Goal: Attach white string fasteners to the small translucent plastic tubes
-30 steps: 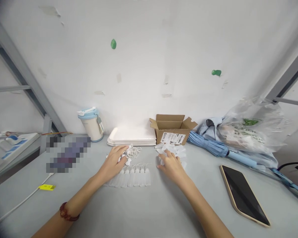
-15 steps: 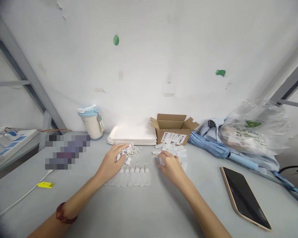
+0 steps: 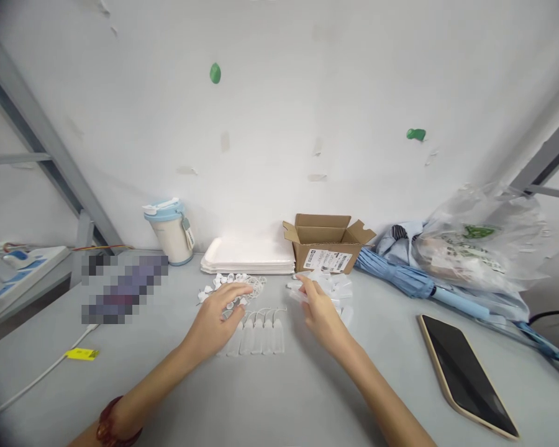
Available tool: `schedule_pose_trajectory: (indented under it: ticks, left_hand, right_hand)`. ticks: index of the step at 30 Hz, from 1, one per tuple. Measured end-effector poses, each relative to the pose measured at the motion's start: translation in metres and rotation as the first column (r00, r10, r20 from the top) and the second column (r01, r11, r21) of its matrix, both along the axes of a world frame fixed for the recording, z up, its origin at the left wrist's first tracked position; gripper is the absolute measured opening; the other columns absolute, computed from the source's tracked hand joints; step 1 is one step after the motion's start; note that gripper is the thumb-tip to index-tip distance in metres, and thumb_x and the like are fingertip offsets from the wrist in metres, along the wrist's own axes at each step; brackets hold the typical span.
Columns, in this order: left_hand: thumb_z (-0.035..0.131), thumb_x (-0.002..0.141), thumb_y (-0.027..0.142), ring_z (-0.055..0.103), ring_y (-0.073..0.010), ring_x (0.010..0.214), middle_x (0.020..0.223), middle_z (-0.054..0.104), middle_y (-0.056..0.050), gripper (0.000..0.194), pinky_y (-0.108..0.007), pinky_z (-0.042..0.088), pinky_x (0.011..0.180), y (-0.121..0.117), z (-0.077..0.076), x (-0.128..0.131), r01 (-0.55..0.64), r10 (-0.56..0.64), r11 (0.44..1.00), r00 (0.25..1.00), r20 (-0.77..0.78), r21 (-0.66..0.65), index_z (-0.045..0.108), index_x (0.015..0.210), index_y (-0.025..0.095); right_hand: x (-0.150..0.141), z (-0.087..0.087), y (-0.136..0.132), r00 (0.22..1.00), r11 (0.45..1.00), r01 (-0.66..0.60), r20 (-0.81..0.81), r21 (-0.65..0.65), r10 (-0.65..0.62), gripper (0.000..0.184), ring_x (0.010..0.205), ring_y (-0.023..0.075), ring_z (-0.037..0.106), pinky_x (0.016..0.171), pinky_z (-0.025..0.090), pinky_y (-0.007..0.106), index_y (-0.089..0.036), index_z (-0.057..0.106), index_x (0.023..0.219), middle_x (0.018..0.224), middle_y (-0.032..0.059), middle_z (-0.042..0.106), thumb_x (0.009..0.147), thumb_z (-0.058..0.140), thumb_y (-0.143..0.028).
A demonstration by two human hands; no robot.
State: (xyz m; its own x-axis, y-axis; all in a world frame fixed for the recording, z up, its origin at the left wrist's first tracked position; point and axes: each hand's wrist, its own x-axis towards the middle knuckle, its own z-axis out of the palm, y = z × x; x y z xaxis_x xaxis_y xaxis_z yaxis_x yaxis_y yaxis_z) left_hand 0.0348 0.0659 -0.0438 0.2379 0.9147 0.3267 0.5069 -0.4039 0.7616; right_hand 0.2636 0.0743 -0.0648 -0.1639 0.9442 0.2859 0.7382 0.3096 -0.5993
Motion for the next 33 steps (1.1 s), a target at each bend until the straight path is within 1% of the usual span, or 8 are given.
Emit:
schedule_pose_trajectory:
  ticks: [3, 6, 8, 12, 15, 18, 25, 33]
  left_hand:
    - [0.043, 0.077, 0.012, 0.052, -0.023, 0.108, 0.113, 0.059, -0.006, 0.035, -0.023, 0.048, 0.055, -0.005, 0.002, 0.003, 0.045, -0.045, 0.998, 0.999, 0.02, -0.038, 0.063, 0.104, 0.022]
    - [0.044, 0.076, 0.012, 0.052, -0.0215, 0.107, 0.113, 0.06, -0.004, 0.035, -0.026, 0.05, 0.067, -0.009, 0.005, 0.005, 0.088, -0.084, 0.993, 0.995, 0.049, -0.075, 0.064, 0.103, 0.023]
    - [0.045, 0.076, 0.012, 0.052, -0.0208, 0.106, 0.112, 0.06, -0.004, 0.034, -0.026, 0.049, 0.071, -0.012, 0.006, 0.006, 0.112, -0.105, 0.989, 0.991, 0.078, -0.1, 0.064, 0.102, 0.023]
    - [0.047, 0.077, 0.013, 0.053, -0.0199, 0.104, 0.11, 0.061, -0.002, 0.033, -0.028, 0.047, 0.078, -0.014, 0.007, 0.007, 0.145, -0.127, 0.98, 0.982, 0.137, -0.138, 0.065, 0.102, 0.025]
    - [0.048, 0.076, 0.013, 0.054, -0.0199, 0.101, 0.107, 0.062, -0.001, 0.032, -0.03, 0.044, 0.083, -0.014, 0.008, 0.008, 0.152, -0.124, 0.976, 0.977, 0.173, -0.158, 0.066, 0.1, 0.025]
    - [0.048, 0.076, 0.014, 0.054, -0.0201, 0.099, 0.106, 0.063, -0.001, 0.031, -0.031, 0.043, 0.084, -0.013, 0.008, 0.009, 0.156, -0.113, 0.968, 0.971, 0.211, -0.197, 0.067, 0.098, 0.025]
    - [0.048, 0.076, 0.018, 0.055, -0.0201, 0.095, 0.104, 0.063, -0.001, 0.03, -0.031, 0.043, 0.084, -0.014, 0.011, 0.008, 0.167, -0.092, 0.944, 0.961, 0.26, -0.284, 0.067, 0.099, 0.025]
    - [0.049, 0.077, 0.023, 0.056, -0.0212, 0.095, 0.105, 0.065, -0.002, 0.026, -0.03, 0.045, 0.078, -0.015, 0.01, 0.011, 0.184, -0.114, 0.946, 0.959, 0.259, -0.265, 0.067, 0.095, 0.023]
  right_hand:
    - [-0.006, 0.009, -0.007, 0.963, 0.989, -0.107, -0.257, -0.101, 0.078, 0.044, 0.096, 0.0201, 0.055, 0.085, 0.044, 0.039, -0.026, 0.034, 0.128, 0.101, 0.0071, 0.054, 0.084, 0.041, -0.021]
    - [-0.013, 0.017, -0.014, 0.848, 0.949, -0.248, -0.517, -0.193, 0.117, 0.046, 0.095, 0.0185, 0.057, 0.087, 0.044, 0.037, -0.029, 0.031, 0.13, 0.099, 0.0047, 0.052, 0.086, 0.044, -0.028]
    - [-0.017, 0.018, -0.015, 0.773, 0.935, -0.298, -0.624, -0.192, 0.118, 0.043, 0.097, 0.019, 0.057, 0.09, 0.041, 0.037, -0.03, 0.038, 0.127, 0.097, 0.0035, 0.054, 0.085, 0.047, -0.031]
    - [-0.021, 0.015, -0.014, 0.683, 0.945, -0.268, -0.728, -0.186, 0.051, 0.031, 0.09, 0.0192, 0.056, 0.084, 0.042, 0.035, -0.028, 0.053, 0.112, 0.09, 0.0023, 0.058, 0.082, 0.054, -0.036]
    - [-0.024, 0.016, -0.014, 0.593, 0.954, -0.232, -0.805, -0.191, -0.017, 0.03, 0.079, 0.0167, 0.054, 0.078, 0.043, 0.032, -0.027, 0.055, 0.104, 0.085, 0.001, 0.058, 0.077, 0.061, -0.037]
    - [-0.025, 0.019, -0.014, 0.53, 0.958, -0.212, -0.846, -0.194, -0.054, 0.029, 0.077, 0.0163, 0.053, 0.075, 0.042, 0.032, -0.026, 0.055, 0.098, 0.084, 0.001, 0.059, 0.074, 0.064, -0.038]
    - [-0.026, 0.019, -0.016, 0.52, 0.946, -0.232, -0.851, -0.225, -0.075, 0.031, 0.081, 0.0174, 0.055, 0.08, 0.041, 0.034, -0.024, 0.055, 0.095, 0.085, 0.0023, 0.062, 0.071, 0.068, -0.038]
    - [-0.028, 0.022, -0.02, 0.61, 0.94, -0.225, -0.789, -0.258, -0.071, 0.03, 0.078, 0.0176, 0.057, 0.079, 0.043, 0.035, -0.022, 0.055, 0.09, 0.084, 0.0034, 0.062, 0.071, 0.067, -0.043]
